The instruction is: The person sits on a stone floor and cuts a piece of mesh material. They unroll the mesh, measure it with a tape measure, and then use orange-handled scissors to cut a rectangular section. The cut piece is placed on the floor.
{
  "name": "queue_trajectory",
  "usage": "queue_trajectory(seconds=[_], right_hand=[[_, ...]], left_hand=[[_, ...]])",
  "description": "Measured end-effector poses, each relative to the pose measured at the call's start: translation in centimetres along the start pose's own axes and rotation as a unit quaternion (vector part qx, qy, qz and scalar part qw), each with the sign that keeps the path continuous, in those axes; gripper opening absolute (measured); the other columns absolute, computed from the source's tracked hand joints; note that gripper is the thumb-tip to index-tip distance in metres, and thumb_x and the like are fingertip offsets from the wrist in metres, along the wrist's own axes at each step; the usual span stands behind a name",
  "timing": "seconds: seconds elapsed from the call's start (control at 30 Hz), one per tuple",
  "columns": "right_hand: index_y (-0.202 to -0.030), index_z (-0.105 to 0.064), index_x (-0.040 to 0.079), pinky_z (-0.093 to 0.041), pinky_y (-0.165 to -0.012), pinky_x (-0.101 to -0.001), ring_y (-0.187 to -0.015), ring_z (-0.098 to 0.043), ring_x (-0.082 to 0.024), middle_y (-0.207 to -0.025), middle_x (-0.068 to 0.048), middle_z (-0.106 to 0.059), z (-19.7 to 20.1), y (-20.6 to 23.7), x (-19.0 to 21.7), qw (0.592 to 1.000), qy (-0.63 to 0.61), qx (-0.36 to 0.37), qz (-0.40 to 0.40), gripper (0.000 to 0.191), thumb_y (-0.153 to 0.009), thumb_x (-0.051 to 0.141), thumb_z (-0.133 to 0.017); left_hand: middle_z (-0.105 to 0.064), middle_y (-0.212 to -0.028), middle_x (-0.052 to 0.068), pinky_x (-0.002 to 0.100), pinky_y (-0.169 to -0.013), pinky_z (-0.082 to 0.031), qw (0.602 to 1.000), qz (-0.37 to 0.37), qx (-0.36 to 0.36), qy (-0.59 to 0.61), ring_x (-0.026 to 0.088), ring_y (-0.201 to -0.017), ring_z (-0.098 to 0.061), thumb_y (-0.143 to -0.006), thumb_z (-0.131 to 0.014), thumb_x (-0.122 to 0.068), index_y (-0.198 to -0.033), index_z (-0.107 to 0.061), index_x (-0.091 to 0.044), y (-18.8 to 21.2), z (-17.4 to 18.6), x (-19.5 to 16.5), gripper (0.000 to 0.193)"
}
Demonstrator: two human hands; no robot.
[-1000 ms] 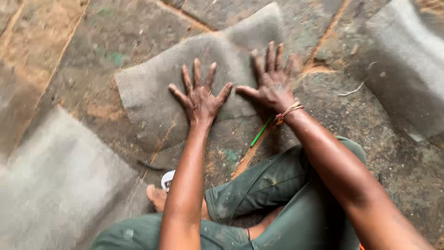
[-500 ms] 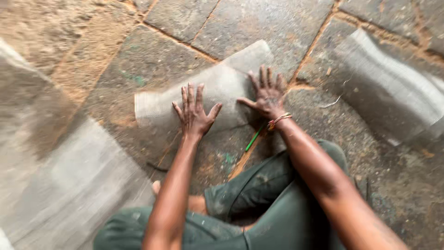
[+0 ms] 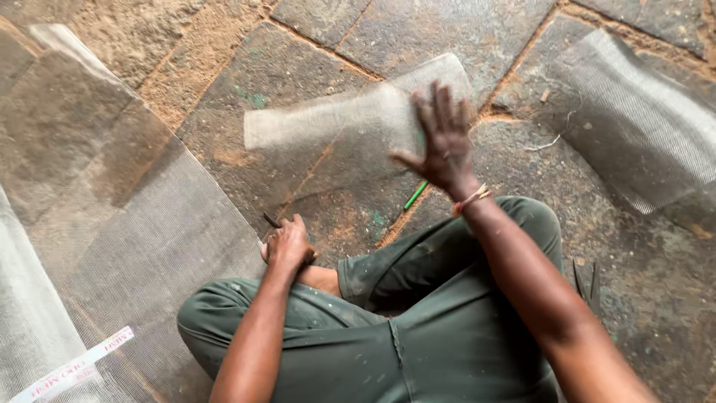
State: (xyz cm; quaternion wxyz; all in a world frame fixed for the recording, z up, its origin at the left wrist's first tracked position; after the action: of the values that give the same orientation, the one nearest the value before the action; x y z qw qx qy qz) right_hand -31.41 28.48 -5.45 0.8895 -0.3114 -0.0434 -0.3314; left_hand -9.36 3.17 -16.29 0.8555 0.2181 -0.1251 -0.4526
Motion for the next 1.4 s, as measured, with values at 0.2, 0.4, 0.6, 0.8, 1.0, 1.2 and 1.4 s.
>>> queue_trajectory(seconds=[0.2,0.4,0.6,0.8,1.0,1.2,1.4], right_hand=[[-0.161,-0.019,0.036,0.002,-0.12,-0.0666,-0.155,-0.006,-0.037,-0.17,-0.007,-0.012,-6.6,1.0,3.9,0.973,0.049,0.224,0.032,0.092,-0.086,0.085,-0.038],[-0.16,-0.026,0.036,-0.006,-0.117,-0.0725,-0.155,-0.016,-0.039,-0.168,-0.006,-0.024,-8.6,0.6,3.6,0.961,0.031,0.269,0.051,0.089,-0.086,0.085,-0.038],[-0.159,-0.03,0.027,-0.016,-0.12,-0.0641,-0.152,-0.024,-0.038,-0.164,-0.012,-0.031,-8.0,-0.4,3.2,0.969,-0.067,0.237,0.036,0.091,-0.085,0.068,-0.062],[-0.145,-0.054,0.016,-0.06,-0.099,-0.0435,-0.117,-0.071,-0.025,-0.132,-0.012,-0.07,-9.0,1.8,5.1,0.844,-0.471,0.229,-0.118,0.068,-0.085,0.029,-0.084],[-0.122,-0.063,0.003,-0.066,-0.078,-0.0357,-0.092,-0.076,-0.022,-0.11,-0.016,-0.074,-10.7,2.6,3.2,0.677,-0.645,0.198,-0.294,0.037,-0.089,0.015,-0.076],[-0.108,-0.066,-0.004,-0.066,-0.075,-0.0336,-0.088,-0.075,-0.019,-0.101,-0.017,-0.074,-11.1,3.6,3.7,0.582,-0.708,0.195,-0.349,0.028,-0.09,0.014,-0.078],[-0.102,-0.072,-0.002,-0.064,-0.066,-0.0301,-0.075,-0.074,-0.018,-0.092,-0.014,-0.076,-11.4,3.5,2.3,0.628,-0.645,0.251,-0.356,0.022,-0.083,0.008,-0.079]], left_hand=[[-0.071,-0.109,0.014,0.04,-0.085,-0.055,0.963,-0.032,-0.001,0.266,0.03,-0.1,-0.069,-0.066,-0.09,-0.024,-0.127,-0.069,-0.02,-1.1,2.1,-0.5,0.064],[-0.072,-0.093,0.003,0.029,-0.061,-0.049,0.824,-0.048,0.041,0.562,0.013,-0.078,-0.063,-0.078,-0.082,-0.027,-0.126,-0.074,-0.021,-1.3,5.7,-4.3,0.049],[-0.071,-0.098,0.001,0.027,-0.059,-0.047,0.803,-0.065,0.039,0.592,0.012,-0.074,-0.058,-0.083,-0.078,-0.035,-0.127,-0.075,-0.02,-4.4,6.2,-8.7,0.046],[-0.072,-0.11,0.003,0.028,-0.065,-0.057,0.755,-0.072,0.12,0.64,0.011,-0.084,-0.07,-0.091,-0.059,-0.064,-0.132,-0.067,-0.013,-5.5,3.1,-10.8,0.065],[-0.069,-0.112,0.018,0.04,-0.068,-0.058,0.939,-0.141,-0.118,0.289,0.027,-0.092,-0.068,-0.086,-0.055,-0.077,-0.139,-0.054,-0.014,-3.0,7.0,-9.9,0.082],[-0.074,-0.107,0.018,0.045,-0.075,-0.06,0.876,-0.308,-0.205,0.309,0.029,-0.092,-0.075,-0.088,-0.059,-0.073,-0.144,-0.051,-0.009,-0.3,10.2,-12.8,0.085],[-0.077,-0.096,0.017,0.043,-0.072,-0.061,0.886,-0.259,-0.1,0.372,0.026,-0.086,-0.076,-0.089,-0.062,-0.066,-0.132,-0.062,-0.012,-1.4,8.3,-12.2,0.069]])
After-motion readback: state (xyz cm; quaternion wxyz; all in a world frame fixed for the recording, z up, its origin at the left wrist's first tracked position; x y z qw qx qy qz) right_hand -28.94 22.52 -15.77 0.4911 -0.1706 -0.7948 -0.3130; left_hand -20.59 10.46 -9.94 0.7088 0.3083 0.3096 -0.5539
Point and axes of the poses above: each hand's wrist, its own y-axis away from the middle knuckle, its own z-axis out of the back of the hand, x = y × z, the point moved 8 cm from there along -y, towards the middle knuckle
